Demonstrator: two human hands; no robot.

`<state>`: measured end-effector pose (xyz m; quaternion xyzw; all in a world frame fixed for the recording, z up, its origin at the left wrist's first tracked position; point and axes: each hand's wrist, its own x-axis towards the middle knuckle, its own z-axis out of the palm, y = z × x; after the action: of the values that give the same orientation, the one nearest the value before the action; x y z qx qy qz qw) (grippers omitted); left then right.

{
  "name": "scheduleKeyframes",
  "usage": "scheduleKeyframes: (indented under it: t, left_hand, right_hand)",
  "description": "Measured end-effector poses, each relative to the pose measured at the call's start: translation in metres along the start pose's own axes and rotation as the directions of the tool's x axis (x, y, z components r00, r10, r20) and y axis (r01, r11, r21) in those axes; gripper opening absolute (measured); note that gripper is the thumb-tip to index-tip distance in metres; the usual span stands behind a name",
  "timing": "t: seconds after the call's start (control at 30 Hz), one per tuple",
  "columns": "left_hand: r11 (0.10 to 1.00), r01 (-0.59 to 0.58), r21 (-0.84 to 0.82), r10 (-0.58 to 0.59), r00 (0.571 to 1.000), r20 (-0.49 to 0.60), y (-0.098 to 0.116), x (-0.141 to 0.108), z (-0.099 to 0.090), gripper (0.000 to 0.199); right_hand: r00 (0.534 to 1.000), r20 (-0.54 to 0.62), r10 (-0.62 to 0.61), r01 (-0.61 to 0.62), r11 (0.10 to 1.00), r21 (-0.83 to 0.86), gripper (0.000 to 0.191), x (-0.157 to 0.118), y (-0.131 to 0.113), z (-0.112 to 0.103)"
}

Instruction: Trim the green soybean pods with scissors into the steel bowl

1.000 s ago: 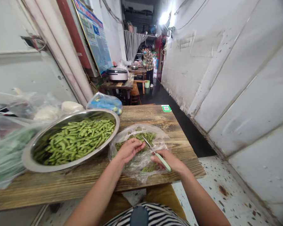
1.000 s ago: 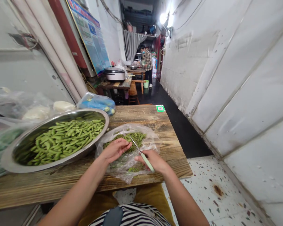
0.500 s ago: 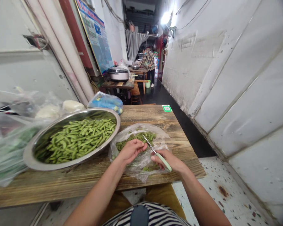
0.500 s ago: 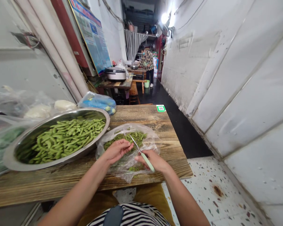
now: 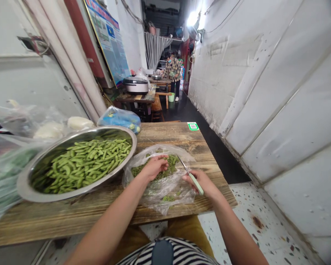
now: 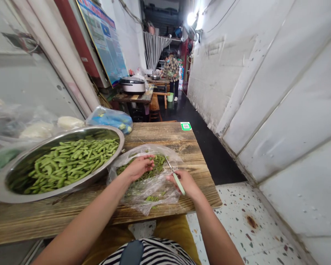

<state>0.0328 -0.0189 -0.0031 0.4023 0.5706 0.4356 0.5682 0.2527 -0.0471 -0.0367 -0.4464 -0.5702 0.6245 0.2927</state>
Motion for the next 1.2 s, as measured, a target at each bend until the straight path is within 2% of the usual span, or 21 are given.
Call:
scheduleKeyframes:
  t: [0.03,0.07,0.1,0.17,0.23,0.27,0.33,0.4,0.47,0.57,0.67,0.77,0.9,1.03,1.2]
  left_hand:
    - [0.986,-0.034,0.165,0.044,0.998,-0.053,-0.001,0.008,0.006,0.014]
    - [0.934,-0.063,0.352,0.101,0.991,-0.092,-0.003,0.015,0.012,0.009]
    - [0.842,-0.076,0.533,0.158,0.981,-0.109,-0.005,0.022,0.018,0.005]
    - [0.595,-0.068,0.801,0.223,0.971,-0.083,-0.008,0.034,0.028,0.010]
    - [0.411,-0.050,0.910,0.212,0.976,-0.042,-0.010,0.042,0.035,0.018]
    - [0.362,-0.048,0.931,0.199,0.980,-0.027,-0.010,0.045,0.038,0.019]
    - [0.333,-0.057,0.941,0.179,0.984,-0.004,-0.011,0.048,0.040,0.016]
    - [0.356,-0.096,0.929,0.179,0.983,0.033,-0.010,0.048,0.037,0.018]
    - [0.430,-0.146,0.891,0.197,0.978,0.066,-0.009,0.045,0.031,0.026]
    - [0.539,-0.194,0.820,0.241,0.968,0.071,-0.009,0.036,0.018,0.031]
    - [0.578,-0.258,0.774,0.300,0.950,0.093,-0.012,0.024,0.007,0.035]
    - [0.672,-0.332,0.662,0.317,0.937,0.148,-0.015,0.010,0.000,0.038]
    - [0.831,-0.289,0.475,0.208,0.954,0.216,-0.014,-0.010,-0.003,0.033]
    - [0.870,-0.255,0.421,0.158,0.955,0.251,-0.008,-0.024,-0.004,0.037]
    - [0.896,-0.234,0.378,0.141,0.956,0.257,-0.006,-0.029,-0.008,0.039]
  right_hand:
    - [1.000,-0.003,0.003,-0.003,1.000,0.010,0.048,-0.001,0.002,-0.002]
    - [1.000,-0.004,0.012,-0.012,1.000,0.016,0.048,-0.002,0.004,-0.003]
    - [1.000,-0.010,0.025,-0.024,1.000,0.020,0.048,-0.002,0.005,-0.004]
    - [0.998,-0.025,0.051,-0.050,0.998,0.021,0.048,-0.004,0.009,-0.005]
    - [0.998,-0.036,0.061,-0.060,0.998,0.012,0.047,-0.004,0.012,-0.007]
    - [0.998,-0.040,0.055,-0.055,0.998,0.004,0.046,-0.004,0.013,-0.008]
    - [0.998,-0.052,0.028,-0.030,0.999,-0.023,0.045,-0.004,0.015,-0.010]
    - [0.998,-0.069,-0.014,0.008,0.997,-0.081,0.043,-0.004,0.016,-0.012]
    - [0.995,-0.078,-0.063,0.048,0.981,-0.186,0.039,-0.005,0.015,-0.013]
    - [0.990,-0.053,-0.132,0.102,0.918,-0.383,0.036,-0.007,0.009,-0.014]
    - [0.988,-0.032,-0.149,0.113,0.859,-0.499,0.038,-0.008,0.002,-0.012]
    - [0.990,-0.016,-0.139,0.109,0.832,-0.544,0.040,-0.008,-0.003,-0.007]
    - [0.990,0.008,-0.139,0.117,0.797,-0.593,0.037,-0.007,-0.008,0.000]
    - [0.990,0.041,-0.133,0.131,0.784,-0.607,0.034,-0.007,-0.013,0.007]
    - [0.984,0.066,-0.168,0.176,0.811,-0.558,0.033,-0.004,-0.011,0.013]
